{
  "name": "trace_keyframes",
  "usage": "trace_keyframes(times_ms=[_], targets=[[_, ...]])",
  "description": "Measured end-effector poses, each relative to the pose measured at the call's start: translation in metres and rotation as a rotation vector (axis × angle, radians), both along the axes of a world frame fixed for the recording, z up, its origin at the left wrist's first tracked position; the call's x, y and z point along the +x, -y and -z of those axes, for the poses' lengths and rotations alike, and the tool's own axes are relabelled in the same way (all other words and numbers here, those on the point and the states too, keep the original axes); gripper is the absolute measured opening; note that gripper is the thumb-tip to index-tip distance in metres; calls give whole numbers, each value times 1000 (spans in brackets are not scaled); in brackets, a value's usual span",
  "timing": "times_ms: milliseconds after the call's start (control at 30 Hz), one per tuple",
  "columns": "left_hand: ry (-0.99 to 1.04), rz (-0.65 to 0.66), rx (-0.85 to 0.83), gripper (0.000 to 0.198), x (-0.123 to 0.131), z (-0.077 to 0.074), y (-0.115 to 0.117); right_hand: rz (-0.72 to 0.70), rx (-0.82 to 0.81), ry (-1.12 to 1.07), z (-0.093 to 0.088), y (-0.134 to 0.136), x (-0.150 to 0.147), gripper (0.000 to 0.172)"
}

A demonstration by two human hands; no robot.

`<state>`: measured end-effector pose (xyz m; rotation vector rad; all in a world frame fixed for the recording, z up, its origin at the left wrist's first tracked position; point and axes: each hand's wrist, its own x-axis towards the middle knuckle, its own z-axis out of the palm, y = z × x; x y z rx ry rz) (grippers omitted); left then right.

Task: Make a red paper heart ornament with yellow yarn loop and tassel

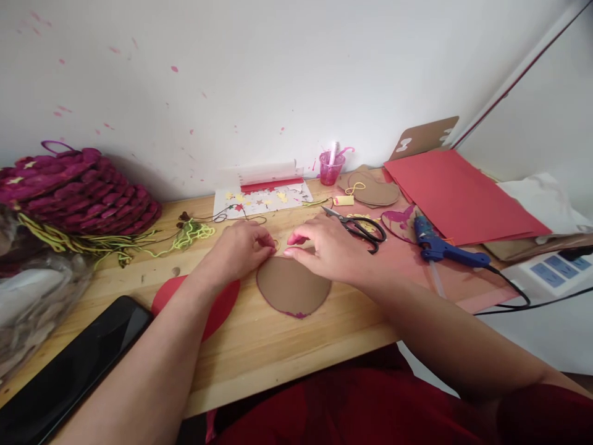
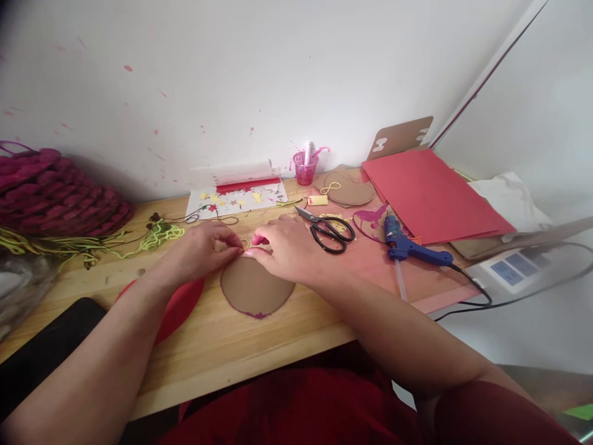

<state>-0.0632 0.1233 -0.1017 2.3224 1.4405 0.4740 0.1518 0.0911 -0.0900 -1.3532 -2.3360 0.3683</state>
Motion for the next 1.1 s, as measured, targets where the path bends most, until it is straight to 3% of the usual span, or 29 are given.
trace_keyframes(times_ms=[200,467,600,667,800,867,1100], targets=[[36,-69,-34,7,-1,1,0,29,-5,-15,9,-5,-2,16],[583,-143,-330,29,-4,-4,-1,68,-126,-220,12,-6,-2,14],[769,-143,-453,27,-2,-7,1,94,-156,-453,16,-9,-4,28],[851,-133,-530,26,0,-8,1,130,-134,-540,15,-10,-4,32],[1001,-194,-650,29,4,-9,3,147,105,-668,7,-7,-5,10],[1047,-194,-694,29,6,-8,3,112,190,-652,3,-4,-7,7],[1113,-102,-770,28,15,-11,11,120,143,-584,9,-2,-11,5]])
